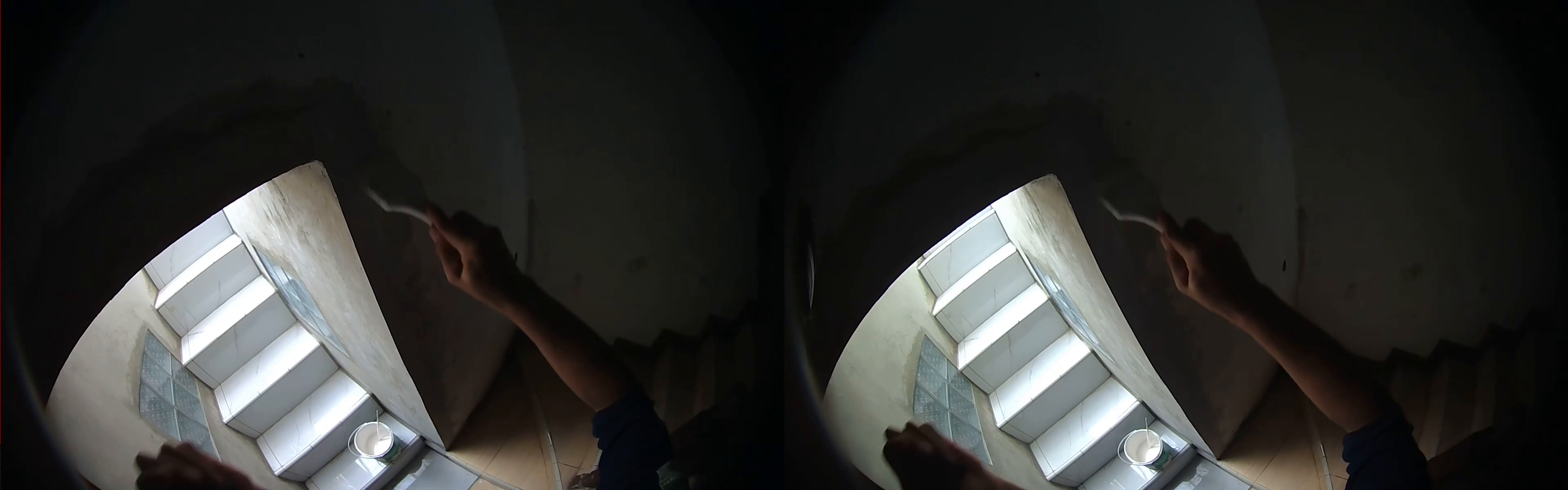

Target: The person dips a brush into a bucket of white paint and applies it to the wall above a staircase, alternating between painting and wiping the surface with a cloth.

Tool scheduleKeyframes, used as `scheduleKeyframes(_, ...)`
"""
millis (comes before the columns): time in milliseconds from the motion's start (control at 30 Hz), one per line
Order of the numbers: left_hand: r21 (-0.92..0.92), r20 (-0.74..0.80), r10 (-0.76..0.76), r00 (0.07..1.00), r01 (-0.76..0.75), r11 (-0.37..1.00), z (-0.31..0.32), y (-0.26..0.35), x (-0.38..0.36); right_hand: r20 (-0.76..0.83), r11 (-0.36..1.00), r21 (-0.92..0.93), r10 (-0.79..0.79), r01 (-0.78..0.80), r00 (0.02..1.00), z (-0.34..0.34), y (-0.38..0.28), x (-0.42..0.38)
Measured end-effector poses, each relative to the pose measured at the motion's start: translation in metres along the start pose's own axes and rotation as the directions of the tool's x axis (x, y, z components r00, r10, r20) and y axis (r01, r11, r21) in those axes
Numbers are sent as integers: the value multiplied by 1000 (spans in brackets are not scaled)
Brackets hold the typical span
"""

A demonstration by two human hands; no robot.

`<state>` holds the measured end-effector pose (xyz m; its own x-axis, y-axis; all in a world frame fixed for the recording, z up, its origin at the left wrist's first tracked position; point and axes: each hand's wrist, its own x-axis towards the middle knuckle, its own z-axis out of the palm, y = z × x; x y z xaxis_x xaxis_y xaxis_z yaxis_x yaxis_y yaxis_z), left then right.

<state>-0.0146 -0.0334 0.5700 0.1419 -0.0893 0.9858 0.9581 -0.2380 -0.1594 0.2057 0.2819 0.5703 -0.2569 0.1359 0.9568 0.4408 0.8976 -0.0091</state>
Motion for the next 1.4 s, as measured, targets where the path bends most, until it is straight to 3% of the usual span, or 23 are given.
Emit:
scheduleKeyframes(33, -115, 40, -215, 976, 218, 969, 35, -6, -16, 42, 997, 48, 62, -64, 997, 5, -6, -29)
scheduleKeyframes(67, -402, 140, -544, 827, 550, 732, 79, -17, -38, 92, 987, 94, 120, -129, 988, 8, -11, -57)
scheduleKeyframes(100, -531, 263, -728, 634, 725, 439, 113, -27, -54, 115, 988, 95, 111, -122, 987, 13, -12, -88)
scheduleKeyframes(200, -462, 549, -810, 206, 882, -89, 169, -33, -66, 308, 979, 82, 154, -187, 939, -4, -16, -147)
scheduleKeyframes(267, -601, 525, -825, 209, 777, -186, 196, -48, -83, 423, 960, 126, 177, -251, 889, -21, -7, -140)
scheduleKeyframes(333, -582, 651, -739, 172, 738, -341, 205, -57, -86, 600, 947, 118, 171, -298, 781, -37, -2, -110)
scheduleKeyframes(367, -600, 639, -738, 215, 740, -304, 212, -61, -85, 708, 948, 89, 156, -306, 689, -45, 5, -83)
scheduleKeyframes(433, -636, 570, -754, 327, 756, -153, 225, -66, -79, 713, 958, 84, 135, -274, 688, -50, 14, -20)
scheduleKeyframes(467, -674, 540, -746, 389, 731, -106, 231, -67, -76, 630, 989, 57, 70, -136, 773, -52, 24, 12)
scheduleKeyframes(533, -651, 477, -731, 489, 755, 80, 240, -67, -70, 460, 998, 34, 38, -60, 887, -75, 24, 71)
scheduleKeyframes(600, -618, 471, -707, 528, 769, 162, 242, -64, -66, 299, 1000, -3, 1, 0, 954, -93, 24, 111)
scheduleKeyframes(733, -508, 453, -655, 605, 779, 368, 243, -64, -68, -27, 1000, 19, -10, 10, 1000, -84, 20, 131)
scheduleKeyframes(833, -463, 417, -627, 657, 748, 475, 244, -60, -68, -36, 998, -26, -57, 56, 998, -29, 17, 68)
scheduleKeyframes(933, -471, 390, -627, 674, 731, 494, 250, -64, -76, 43, 994, 91, 59, -62, 997, 20, 0, -56)
scheduleKeyframes(1000, -449, 375, -617, 692, 718, 531, 253, -67, -78, 149, 987, 73, 132, -144, 980, 29, -21, -139)
scheduleKeyframes(1100, -409, 363, -600, 712, 701, 584, 250, -64, -76, 400, 968, 105, 169, -229, 901, 33, -40, -269)
scheduleKeyframes(1167, -417, 358, -598, 717, 696, 585, 251, -63, -77, 538, 954, 125, 167, -274, 826, 35, -26, -304)
scheduleKeyframes(1233, -424, 357, -605, 712, 701, 574, 251, -64, -76, 636, 937, 153, 151, -315, 757, 40, -7, -308)
scheduleKeyframes(1300, -421, 382, -615, 690, 722, 549, 249, -63, -76, 814, 947, 75, 122, -311, 568, 18, -9, -205)
scheduleKeyframes(1333, -451, 385, -612, 691, 720, 528, 249, -64, -77, 813, 937, 128, 89, -326, 575, 22, -1, -170)
scheduleKeyframes(1367, -481, 386, -609, 693, 715, 508, 249, -66, -79, 774, 966, 114, 60, -232, 631, 20, 2, -126)
scheduleKeyframes(1400, -511, 388, -604, 696, 708, 488, 250, -67, -80, 780, 970, 113, 47, -215, 624, 6, 3, -75)
